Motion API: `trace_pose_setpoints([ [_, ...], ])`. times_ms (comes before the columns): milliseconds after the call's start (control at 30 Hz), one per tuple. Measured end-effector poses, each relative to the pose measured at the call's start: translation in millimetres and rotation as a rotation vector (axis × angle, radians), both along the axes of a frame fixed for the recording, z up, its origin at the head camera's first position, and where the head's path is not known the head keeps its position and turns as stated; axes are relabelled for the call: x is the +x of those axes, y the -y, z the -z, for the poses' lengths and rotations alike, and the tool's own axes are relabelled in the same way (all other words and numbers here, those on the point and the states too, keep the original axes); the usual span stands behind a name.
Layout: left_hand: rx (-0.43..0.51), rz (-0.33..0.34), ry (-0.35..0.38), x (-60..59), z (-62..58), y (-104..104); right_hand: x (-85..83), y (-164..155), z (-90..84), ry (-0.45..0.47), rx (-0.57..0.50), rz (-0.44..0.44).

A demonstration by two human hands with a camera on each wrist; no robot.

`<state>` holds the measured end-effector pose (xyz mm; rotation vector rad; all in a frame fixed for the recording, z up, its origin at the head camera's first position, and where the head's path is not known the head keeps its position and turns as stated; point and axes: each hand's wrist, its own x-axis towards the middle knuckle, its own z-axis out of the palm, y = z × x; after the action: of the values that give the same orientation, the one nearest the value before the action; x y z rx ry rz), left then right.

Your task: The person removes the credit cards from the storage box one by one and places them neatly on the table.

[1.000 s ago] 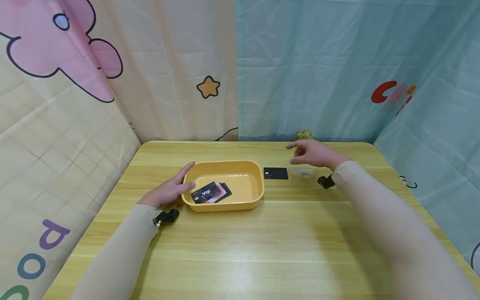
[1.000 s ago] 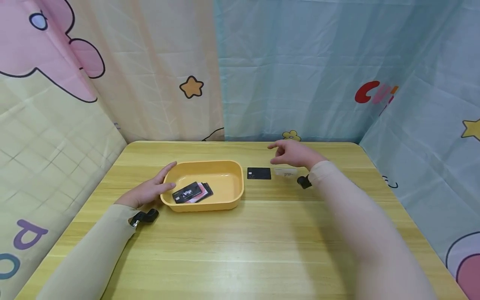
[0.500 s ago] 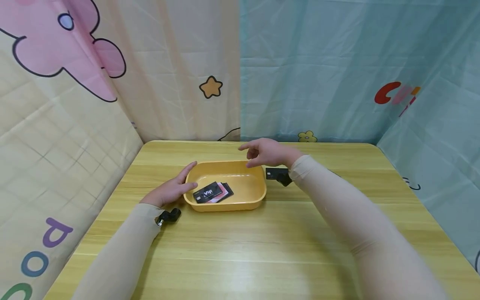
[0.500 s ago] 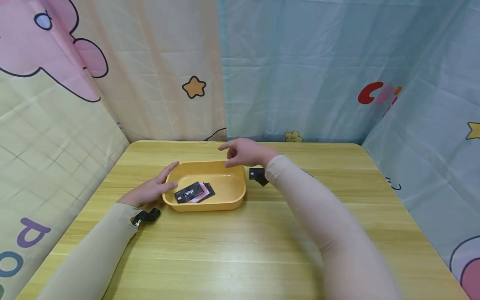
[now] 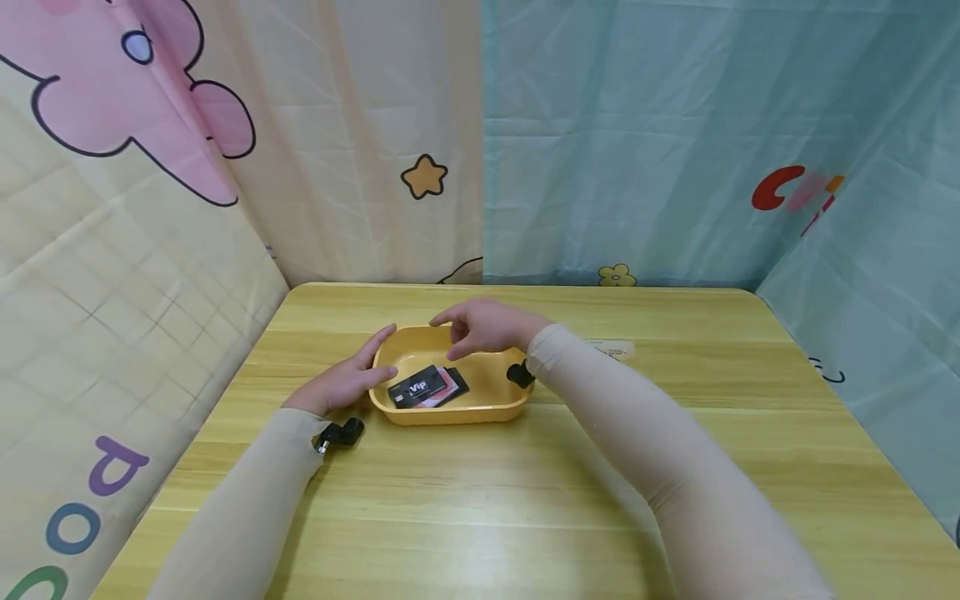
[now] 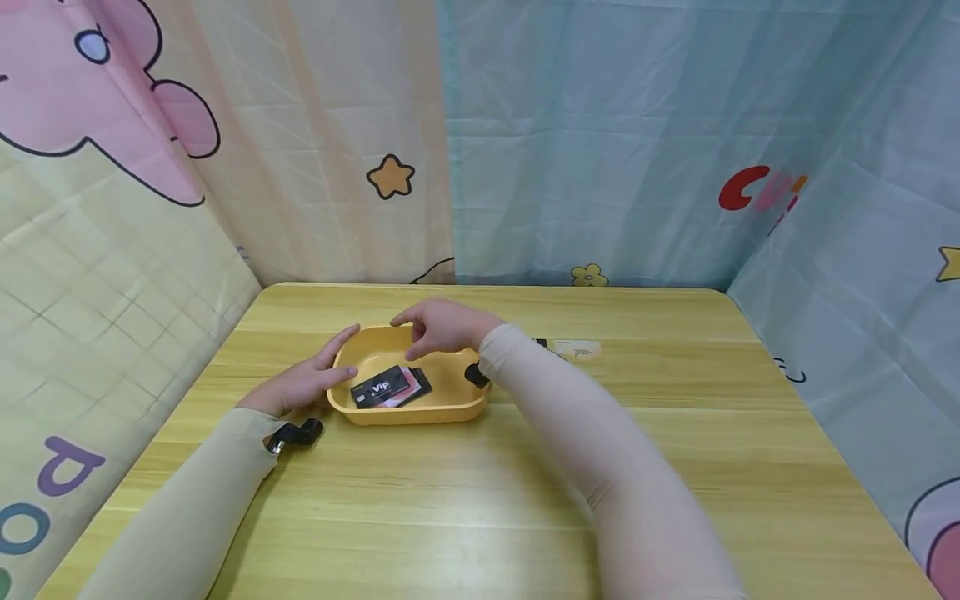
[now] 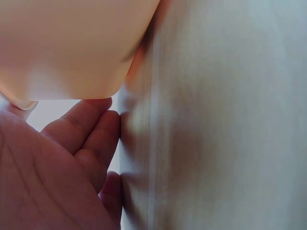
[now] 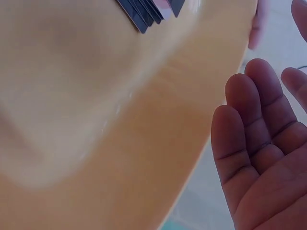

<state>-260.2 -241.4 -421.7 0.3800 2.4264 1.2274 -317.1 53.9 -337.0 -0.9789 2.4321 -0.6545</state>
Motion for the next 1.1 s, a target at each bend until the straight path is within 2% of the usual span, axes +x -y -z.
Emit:
trace_pose_setpoints([
  [233, -0.01, 0.002, -0.001, 0.6, 1.0, 1, -3.1, 12, 14.9, 0.022, 0.008, -0.028],
  [433, 0.006, 0.008, -0.01, 0.5, 3.7, 1, -2.6, 19, 24.5, 0.005, 0.039, -0.06],
  [833, 0.004, 0.001, -0.008, 1.5, 3.6, 0, -5.5, 25, 43.8, 0.043, 0.19, -0.003],
  [1100, 0.01, 0.008, -0.015, 0.7, 2.1, -1, -8.3, 25, 45.9, 0.025, 0.215, 0.0],
])
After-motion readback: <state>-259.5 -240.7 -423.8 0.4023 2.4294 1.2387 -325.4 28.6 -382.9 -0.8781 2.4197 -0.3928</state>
